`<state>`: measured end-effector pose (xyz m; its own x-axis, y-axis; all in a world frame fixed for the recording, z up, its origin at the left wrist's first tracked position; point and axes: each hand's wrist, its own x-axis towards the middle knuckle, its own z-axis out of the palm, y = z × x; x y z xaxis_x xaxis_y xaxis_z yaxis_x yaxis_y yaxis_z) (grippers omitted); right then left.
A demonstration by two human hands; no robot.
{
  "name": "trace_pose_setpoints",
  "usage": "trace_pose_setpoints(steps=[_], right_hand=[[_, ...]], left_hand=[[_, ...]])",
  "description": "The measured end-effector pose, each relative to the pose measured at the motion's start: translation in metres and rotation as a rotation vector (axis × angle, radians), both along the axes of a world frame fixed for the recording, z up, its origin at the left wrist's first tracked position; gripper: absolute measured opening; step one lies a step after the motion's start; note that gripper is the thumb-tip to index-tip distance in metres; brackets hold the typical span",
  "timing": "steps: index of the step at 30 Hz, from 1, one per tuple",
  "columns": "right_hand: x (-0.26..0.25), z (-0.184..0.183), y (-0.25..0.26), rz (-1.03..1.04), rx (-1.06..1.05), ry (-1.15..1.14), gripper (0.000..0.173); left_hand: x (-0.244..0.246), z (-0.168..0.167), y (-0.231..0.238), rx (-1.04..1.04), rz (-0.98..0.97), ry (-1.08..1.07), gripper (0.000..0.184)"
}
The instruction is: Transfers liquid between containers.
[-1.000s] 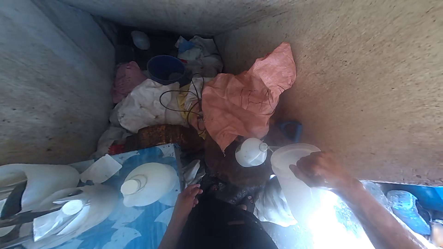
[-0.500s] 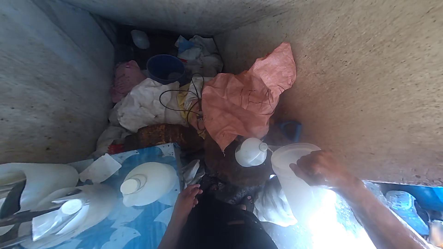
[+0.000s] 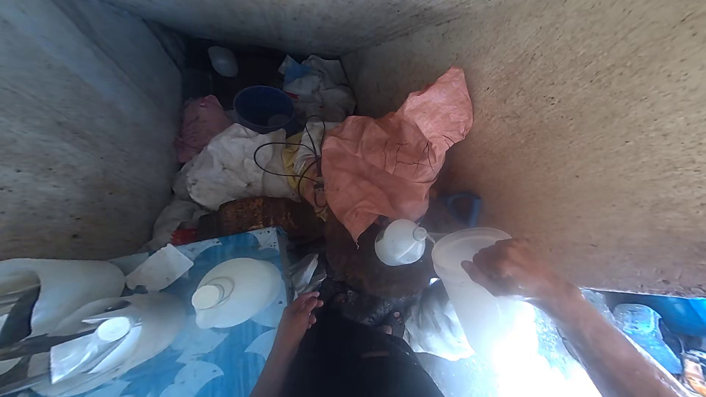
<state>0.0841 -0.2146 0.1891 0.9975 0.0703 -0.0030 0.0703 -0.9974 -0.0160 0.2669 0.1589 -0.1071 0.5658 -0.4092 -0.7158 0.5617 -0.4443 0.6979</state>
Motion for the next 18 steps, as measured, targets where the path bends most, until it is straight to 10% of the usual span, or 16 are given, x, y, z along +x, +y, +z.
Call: trace_pose_setpoints(steps=[18], right_hand=[[0.0032,-0.0013,0.0004,-0.01,-0.005,0.007,0.056]], left_hand=[[-0.0006,-0.0009,0.0017,0.012,0.002,0.0,0.029]])
